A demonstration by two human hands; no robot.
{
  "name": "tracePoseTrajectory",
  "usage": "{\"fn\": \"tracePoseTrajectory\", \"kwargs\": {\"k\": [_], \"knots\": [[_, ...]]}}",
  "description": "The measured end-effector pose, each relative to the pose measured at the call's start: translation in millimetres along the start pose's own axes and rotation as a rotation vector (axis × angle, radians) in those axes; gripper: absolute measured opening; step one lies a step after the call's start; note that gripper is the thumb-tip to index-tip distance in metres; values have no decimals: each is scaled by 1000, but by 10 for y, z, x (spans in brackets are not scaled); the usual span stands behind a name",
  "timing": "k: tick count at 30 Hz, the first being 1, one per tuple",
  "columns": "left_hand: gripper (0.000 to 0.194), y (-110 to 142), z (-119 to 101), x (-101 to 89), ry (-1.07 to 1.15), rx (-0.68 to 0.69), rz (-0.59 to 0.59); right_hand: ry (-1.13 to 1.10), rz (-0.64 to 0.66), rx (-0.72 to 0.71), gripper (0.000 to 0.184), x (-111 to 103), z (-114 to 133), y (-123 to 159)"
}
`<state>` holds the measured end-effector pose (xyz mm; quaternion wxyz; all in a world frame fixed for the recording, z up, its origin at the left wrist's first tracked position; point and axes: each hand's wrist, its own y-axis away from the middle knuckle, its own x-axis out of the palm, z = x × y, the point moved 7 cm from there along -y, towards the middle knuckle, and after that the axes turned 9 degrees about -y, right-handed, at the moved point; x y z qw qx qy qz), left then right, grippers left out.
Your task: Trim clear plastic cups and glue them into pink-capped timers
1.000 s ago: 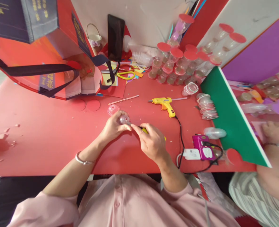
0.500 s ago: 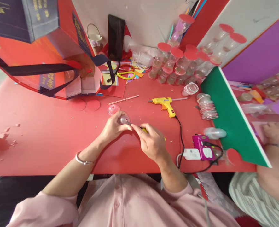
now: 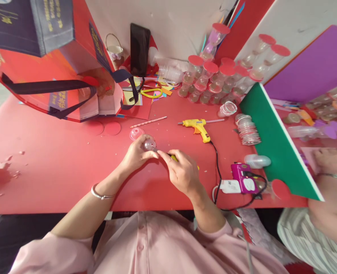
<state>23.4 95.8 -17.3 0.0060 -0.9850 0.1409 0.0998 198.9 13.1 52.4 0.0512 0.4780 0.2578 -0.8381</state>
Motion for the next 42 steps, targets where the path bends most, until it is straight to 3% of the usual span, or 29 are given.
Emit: {"fn": "tracePoseTrajectory", "kwargs": {"k": [42], "knots": [[72, 6, -106, 6, 0, -9, 14, -46, -26, -17, 50, -16, 19, -1]]}}
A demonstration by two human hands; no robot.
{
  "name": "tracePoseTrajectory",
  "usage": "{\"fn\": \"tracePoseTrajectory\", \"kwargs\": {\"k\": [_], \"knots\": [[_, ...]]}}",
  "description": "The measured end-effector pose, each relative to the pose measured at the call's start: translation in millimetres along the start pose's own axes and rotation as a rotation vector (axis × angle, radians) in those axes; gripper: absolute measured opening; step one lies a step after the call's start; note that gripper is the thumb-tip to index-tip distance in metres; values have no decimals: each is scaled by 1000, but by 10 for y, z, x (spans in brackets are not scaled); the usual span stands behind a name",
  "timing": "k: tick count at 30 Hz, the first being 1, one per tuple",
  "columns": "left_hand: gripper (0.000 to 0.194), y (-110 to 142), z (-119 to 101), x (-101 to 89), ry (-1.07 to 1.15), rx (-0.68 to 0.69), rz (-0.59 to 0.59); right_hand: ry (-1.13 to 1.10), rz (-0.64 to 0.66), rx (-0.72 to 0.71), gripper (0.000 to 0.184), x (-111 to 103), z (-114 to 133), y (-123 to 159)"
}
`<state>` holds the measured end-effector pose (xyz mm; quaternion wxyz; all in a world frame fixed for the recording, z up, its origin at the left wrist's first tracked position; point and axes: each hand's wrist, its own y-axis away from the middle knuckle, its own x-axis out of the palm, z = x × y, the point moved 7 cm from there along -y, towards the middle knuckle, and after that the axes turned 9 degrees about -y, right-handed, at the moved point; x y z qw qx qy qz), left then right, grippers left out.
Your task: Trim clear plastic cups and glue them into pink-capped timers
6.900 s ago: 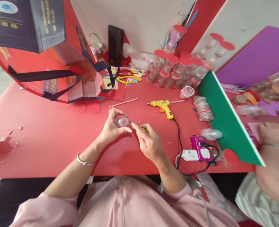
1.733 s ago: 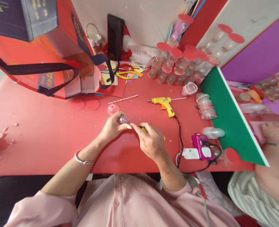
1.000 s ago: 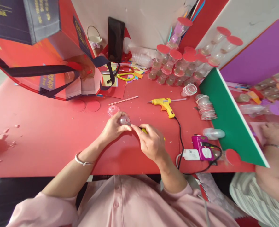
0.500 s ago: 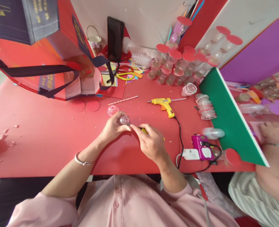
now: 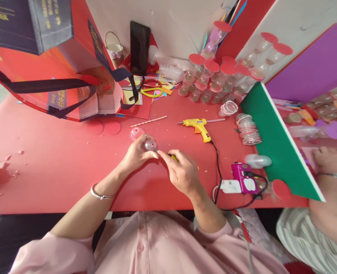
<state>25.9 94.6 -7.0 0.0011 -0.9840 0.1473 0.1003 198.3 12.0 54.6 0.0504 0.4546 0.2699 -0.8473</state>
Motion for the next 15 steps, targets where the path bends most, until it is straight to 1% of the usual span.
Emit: {"fn": "tracePoseTrajectory", "kwargs": {"k": [11, 15], "knots": [[70, 0, 4, 20, 26, 6, 26, -10, -22, -22, 49, -11, 17, -4], [71, 0, -11, 25, 64, -4, 19, -4, -6, -14, 49, -2, 9, 1]]}}
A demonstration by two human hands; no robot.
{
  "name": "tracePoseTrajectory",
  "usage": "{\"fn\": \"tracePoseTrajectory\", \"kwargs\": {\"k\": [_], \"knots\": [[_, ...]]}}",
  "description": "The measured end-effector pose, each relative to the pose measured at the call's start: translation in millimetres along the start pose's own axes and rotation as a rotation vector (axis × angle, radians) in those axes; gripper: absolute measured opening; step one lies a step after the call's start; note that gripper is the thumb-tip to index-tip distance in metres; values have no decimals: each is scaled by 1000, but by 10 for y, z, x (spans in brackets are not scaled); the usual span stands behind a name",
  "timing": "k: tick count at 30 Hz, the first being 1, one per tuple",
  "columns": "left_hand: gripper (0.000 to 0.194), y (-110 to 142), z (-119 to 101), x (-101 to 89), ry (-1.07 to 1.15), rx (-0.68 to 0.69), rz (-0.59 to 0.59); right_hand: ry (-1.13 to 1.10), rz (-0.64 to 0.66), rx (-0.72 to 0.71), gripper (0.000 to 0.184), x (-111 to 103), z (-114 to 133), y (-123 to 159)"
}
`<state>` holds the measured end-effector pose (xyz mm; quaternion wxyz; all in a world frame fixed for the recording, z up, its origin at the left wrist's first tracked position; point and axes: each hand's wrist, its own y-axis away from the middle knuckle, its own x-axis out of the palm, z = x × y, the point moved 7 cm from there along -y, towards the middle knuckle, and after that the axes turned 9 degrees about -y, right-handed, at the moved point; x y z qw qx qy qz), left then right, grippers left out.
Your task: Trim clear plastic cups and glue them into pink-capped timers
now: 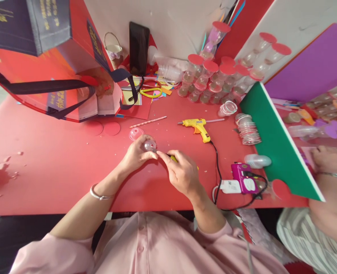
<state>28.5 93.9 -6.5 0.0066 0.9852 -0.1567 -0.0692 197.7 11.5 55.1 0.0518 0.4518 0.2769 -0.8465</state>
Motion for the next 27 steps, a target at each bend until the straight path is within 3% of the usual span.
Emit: {"fn": "tracePoseTrajectory", "kwargs": {"k": [27], "knots": [[70, 9, -9, -12, -52, 19, 1, 18, 36, 38, 52, 27, -12, 11]]}}
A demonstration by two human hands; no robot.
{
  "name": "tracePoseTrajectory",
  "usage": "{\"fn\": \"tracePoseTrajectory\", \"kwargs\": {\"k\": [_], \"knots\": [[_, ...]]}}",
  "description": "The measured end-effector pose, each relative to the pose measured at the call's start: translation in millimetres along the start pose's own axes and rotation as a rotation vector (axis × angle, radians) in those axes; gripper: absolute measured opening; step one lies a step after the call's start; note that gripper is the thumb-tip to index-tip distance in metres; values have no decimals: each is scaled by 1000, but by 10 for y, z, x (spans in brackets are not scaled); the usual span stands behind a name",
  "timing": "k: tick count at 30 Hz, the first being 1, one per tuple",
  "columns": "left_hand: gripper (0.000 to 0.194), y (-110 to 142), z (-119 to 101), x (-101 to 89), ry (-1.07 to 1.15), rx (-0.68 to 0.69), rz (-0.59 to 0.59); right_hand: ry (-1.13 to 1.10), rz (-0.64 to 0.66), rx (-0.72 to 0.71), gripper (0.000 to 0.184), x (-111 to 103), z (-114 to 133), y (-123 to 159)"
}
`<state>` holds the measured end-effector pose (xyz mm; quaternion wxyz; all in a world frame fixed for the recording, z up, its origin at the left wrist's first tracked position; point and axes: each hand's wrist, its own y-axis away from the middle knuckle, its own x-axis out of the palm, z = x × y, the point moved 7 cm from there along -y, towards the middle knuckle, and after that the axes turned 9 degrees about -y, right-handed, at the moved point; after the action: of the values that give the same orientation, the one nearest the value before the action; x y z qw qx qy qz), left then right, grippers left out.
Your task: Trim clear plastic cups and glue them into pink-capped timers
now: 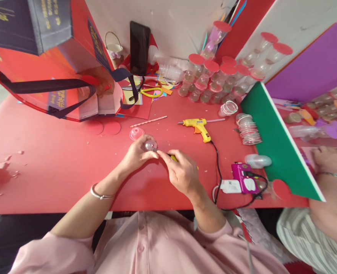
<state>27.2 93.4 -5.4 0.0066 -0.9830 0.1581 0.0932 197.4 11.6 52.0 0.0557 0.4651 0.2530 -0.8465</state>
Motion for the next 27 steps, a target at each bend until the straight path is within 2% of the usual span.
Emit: {"fn": "tracePoseTrajectory", "kwargs": {"k": [11, 17, 27], "knots": [[73, -4, -9, -2, 17, -17, 9, -16, -5, -11, 49, -9, 8, -1], [67, 5, 25, 3, -5, -1, 27, -9, -1, 0, 51, -1, -4, 1], [69, -14, -43, 9, -79, -1, 52, 57, -37, -1, 52, 5, -16, 10]]}}
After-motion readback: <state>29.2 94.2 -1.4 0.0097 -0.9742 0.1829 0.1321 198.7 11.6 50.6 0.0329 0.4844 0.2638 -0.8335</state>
